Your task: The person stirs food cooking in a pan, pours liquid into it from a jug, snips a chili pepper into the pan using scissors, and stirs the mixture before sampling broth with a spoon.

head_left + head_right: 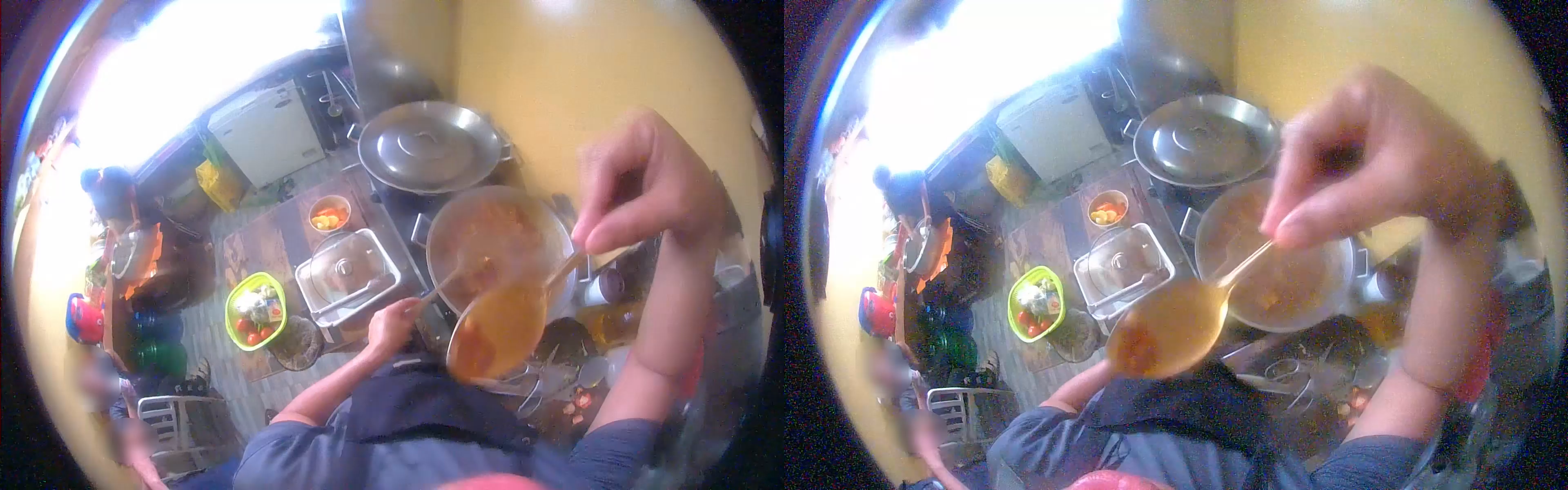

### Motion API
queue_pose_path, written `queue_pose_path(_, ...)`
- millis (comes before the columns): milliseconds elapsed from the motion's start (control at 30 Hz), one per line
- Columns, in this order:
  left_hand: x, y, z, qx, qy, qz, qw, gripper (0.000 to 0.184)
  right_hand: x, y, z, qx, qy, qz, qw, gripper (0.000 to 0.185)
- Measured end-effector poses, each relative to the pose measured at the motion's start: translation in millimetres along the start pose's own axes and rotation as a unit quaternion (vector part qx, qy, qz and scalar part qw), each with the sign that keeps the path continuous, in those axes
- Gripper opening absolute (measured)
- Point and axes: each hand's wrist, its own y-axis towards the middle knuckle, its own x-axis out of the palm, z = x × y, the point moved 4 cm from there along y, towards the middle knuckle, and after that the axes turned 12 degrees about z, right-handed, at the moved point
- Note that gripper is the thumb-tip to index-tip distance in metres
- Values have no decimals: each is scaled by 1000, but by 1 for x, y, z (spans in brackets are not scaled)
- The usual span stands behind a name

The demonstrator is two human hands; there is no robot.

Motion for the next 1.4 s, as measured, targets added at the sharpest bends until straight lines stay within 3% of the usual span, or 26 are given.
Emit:
queue_pose_path(233,6,-1,-10,-15,-9,15,1000,29,28,29,-29,-163,52,-286,943,24)
queue_pose_path(500,-5,-1,-8,-26,-11,33,999,31,39,31,-38,-295,131,-371,870,26)
queue_pose_path(700,1,0,-8,-15,17,26,999,32,33,26,-36,-277,126,-337,891,24)
queue_pose_path(767,1,2,-6,21,75,-24,997,32,31,25,-32,-287,120,-341,887,22)
queue_pose_path(833,-8,-3,6,-11,0,21,1000,32,30,23,-29,-289,115,-343,886,21)
queue_pose_path(1033,-8,1,17,-7,11,17,1000,33,24,15,-31,-290,105,-338,889,17)
queue_pose_path(1133,-13,7,26,27,35,24,999,33,19,11,-29,-290,92,-326,895,15)
queue_pose_path(1167,3,15,7,79,87,43,992,30,16,10,-24,-286,85,-315,901,15)
queue_pose_path(1267,1,26,19,212,157,88,961,19,-3,0,-9,-250,45,-239,937,13)
queue_pose_path(1333,-3,38,35,243,229,100,937,16,-21,-13,23,-116,-11,-87,989,10)
queue_pose_path(1400,1,52,52,331,212,154,906,28,-27,-25,50,-12,-47,50,998,11)
